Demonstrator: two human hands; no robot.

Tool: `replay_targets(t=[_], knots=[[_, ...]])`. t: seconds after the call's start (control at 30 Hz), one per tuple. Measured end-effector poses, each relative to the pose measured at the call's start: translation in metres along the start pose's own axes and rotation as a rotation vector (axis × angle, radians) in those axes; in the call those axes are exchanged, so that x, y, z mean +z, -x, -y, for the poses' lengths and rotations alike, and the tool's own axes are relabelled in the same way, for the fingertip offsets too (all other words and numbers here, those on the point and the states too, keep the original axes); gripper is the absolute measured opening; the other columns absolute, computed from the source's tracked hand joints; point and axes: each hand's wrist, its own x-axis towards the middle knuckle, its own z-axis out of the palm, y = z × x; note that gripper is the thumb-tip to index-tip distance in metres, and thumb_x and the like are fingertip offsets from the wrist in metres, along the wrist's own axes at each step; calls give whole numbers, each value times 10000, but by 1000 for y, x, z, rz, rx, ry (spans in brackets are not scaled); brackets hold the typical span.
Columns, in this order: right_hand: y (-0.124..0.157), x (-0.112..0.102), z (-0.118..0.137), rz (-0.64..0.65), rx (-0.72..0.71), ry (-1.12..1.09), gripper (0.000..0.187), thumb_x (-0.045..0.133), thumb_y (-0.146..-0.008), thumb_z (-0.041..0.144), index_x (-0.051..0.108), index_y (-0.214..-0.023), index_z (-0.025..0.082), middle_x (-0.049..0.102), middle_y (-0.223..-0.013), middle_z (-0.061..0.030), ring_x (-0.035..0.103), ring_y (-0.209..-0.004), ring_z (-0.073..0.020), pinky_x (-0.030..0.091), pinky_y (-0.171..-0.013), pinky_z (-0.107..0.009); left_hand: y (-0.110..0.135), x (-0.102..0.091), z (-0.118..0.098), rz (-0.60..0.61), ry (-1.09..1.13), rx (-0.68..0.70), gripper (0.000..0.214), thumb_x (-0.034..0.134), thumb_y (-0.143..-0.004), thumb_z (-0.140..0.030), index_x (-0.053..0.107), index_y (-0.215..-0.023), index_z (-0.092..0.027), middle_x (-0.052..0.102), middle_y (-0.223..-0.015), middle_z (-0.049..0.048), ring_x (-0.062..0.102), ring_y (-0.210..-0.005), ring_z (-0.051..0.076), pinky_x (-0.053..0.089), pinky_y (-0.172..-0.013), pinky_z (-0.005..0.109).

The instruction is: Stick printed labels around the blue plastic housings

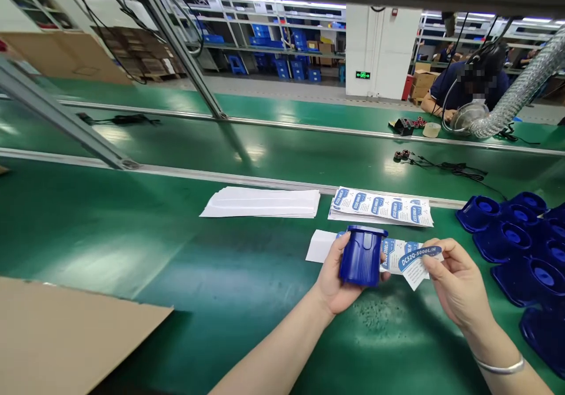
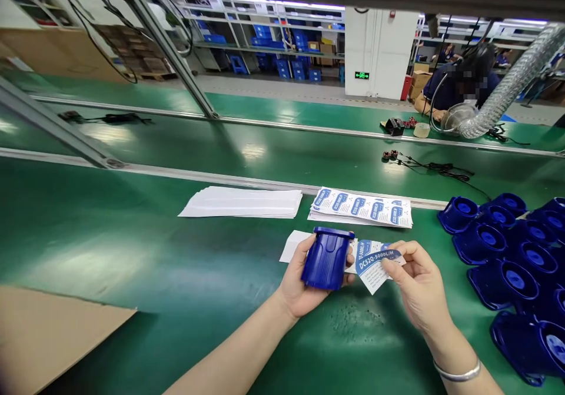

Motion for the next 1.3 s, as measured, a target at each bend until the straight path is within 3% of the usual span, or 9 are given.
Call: replay_targets(t=[0.13, 0.27, 0.4, 0.57, 0.77, 0.97, 1.17, 1.23, 1.3], knots=[[4, -2, -4, 4, 95, -74, 239, 838, -787, 230, 686, -967, 268, 689, -914, -1, 670, -783, -138, 595, -711, -245, 0, 4, 4, -63, -26, -14, 575, 525, -946, -588, 655, -1196, -87, 698, -1101, 151, 674, -911, 251, 590, -763, 428], [6, 0, -3, 33, 213, -120, 500, 850, -774, 217, 649, -1224, 305, 708, -981, -22, 686, -854, -162, 599, -791, -291, 4, 0, 8, -102, -93, 18, 540, 713, -855, -525, 652, -1186, -103, 712, -1073, 147, 674, -945, 252, 597, -768, 397], [6, 4, 2, 114, 242, -181, 172, 842, -780, 219, 707, -886, 211, 653, -868, -9, 642, -764, -129, 562, -715, -240, 7, -2, 7, -96, -174, 46, 441, 768, -836, -398, 642, -1158, -123, 715, -1103, 154, 666, -1057, 303, 595, -835, 455], [6, 10, 9, 244, 237, -262, 206, 823, -797, 225, 621, -832, 213, 597, -885, 11, 603, -704, -117, 530, -637, -243, 7, 1, 2, -13, -241, 41, 496, 763, -831, -377, 604, -1237, -141, 703, -1156, 157, 675, -1065, 327, 592, -838, 461], [7, 9, 9, 237, 178, -208, 300, 814, -812, 338, 538, -801, 224, 634, -869, -6, 627, -834, -171, 538, -822, -330, 9, -4, 3, 43, -326, 51, 564, 781, -802, -357, 588, -1296, -167, 717, -1033, 126, 689, -965, 312, 591, -784, 441], [6, 6, 16, 574, -52, -80, 244, 827, -798, 312, 602, -757, 227, 636, -1178, -82, 515, -1315, -311, 484, -988, -452, 10, -1, 8, 62, -436, 66, 648, 746, -830, -502, 556, -1391, -239, 659, -1262, 131, 641, -1116, 308, 540, -936, 425], [7, 12, 34, 1104, 133, 120, 202, 784, -832, 359, 654, -824, 205, 672, -1177, -124, 653, -1137, -256, 527, -964, -412, 7, 0, 5, -85, -458, 102, 717, 728, -848, -510, 477, -1473, -263, 686, -1231, 122, 651, -1103, 296, 529, -957, 430], [7, 12, 35, 1080, 85, 84, 223, 802, -814, 360, 643, -788, 205, 678, -1179, -127, 614, -1212, -285, 529, -955, -414, 7, 0, 3, -84, -430, 91, 724, 716, -852, -525, 469, -1480, -265, 690, -1235, 122, 642, -1138, 316, 523, -974, 459], [6, 11, 33, 927, -58, 123, 211, 827, -791, 305, 641, -763, 209, 638, -1268, -127, 491, -1350, -328, 500, -986, -453, 7, 0, 4, -67, -439, 99, 682, 723, -854, -502, 510, -1453, -255, 673, -1288, 111, 598, -1224, 315, 475, -1048, 438]])
